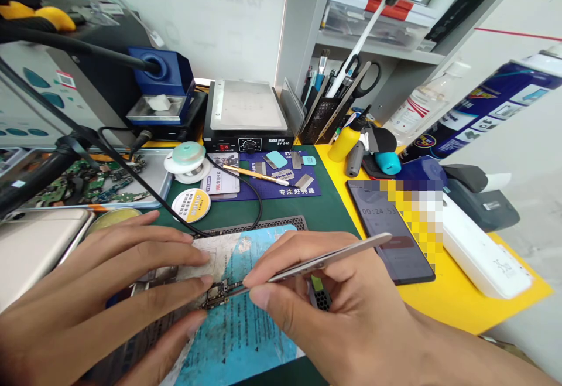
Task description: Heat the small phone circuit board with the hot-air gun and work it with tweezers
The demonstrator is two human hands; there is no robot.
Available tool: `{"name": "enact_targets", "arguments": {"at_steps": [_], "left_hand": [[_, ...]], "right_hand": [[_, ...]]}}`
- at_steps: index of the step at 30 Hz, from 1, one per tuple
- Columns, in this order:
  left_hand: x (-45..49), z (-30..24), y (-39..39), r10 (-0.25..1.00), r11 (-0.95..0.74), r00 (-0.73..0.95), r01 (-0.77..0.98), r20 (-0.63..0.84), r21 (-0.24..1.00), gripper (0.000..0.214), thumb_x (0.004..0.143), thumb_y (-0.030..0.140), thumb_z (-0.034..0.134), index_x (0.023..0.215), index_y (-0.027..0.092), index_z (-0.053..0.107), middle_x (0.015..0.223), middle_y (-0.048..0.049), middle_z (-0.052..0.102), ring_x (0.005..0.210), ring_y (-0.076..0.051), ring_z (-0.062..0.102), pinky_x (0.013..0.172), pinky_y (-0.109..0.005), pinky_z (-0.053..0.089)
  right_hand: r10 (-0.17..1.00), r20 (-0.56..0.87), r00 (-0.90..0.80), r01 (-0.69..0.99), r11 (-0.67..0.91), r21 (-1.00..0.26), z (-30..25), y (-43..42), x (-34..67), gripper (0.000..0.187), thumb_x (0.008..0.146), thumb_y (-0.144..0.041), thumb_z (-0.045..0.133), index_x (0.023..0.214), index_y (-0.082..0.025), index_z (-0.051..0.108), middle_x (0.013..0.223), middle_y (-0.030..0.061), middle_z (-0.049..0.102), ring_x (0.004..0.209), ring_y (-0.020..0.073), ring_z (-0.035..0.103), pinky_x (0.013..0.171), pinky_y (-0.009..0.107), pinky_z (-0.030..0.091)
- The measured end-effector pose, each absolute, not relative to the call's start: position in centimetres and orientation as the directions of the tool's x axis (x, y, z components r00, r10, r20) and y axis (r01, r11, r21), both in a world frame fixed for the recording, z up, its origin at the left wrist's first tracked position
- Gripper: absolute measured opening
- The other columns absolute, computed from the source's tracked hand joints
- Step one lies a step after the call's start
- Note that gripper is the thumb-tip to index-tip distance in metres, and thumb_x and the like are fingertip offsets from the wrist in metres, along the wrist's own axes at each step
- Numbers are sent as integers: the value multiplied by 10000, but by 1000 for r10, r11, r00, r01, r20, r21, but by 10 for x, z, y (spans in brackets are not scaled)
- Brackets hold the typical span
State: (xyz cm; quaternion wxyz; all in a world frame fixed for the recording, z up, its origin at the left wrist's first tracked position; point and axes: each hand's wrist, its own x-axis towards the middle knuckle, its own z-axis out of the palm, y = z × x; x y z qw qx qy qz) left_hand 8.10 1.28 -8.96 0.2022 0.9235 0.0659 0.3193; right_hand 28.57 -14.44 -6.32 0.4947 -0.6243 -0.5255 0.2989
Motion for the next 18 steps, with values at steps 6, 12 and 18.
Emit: {"name": "enact_targets", "arguments": {"at_steps": [6,12,18], "left_hand": [[81,-91,12,256,-907,788,-3,560,420,200,928,176,671,1054,321,726,1107,74,687,1144,-116,586,1101,-288,409],[80,-89,10,257,-911,778,-4,574,413,194,937,183,656,1048,326,726,1104,76,694,1126,-118,601,1083,-298,424],[81,-89,11,259,-910,778,-3,572,415,191,936,188,660,1050,324,732,1095,72,694,1122,-124,606,1076,-309,433]], "right_hand": [[956,125,266,320,35,-947,-62,-145,286,249,861,-125,782,996,-332,812,904,48,789,767,216,732,498,259,497],[956,112,271,312,22,-950,-63,-145,286,253,844,-127,796,988,-334,811,891,51,785,718,211,712,487,270,481],[955,132,266,330,39,-943,-63,-145,286,238,867,-122,780,996,-322,804,896,51,792,833,232,752,532,256,505]]}}
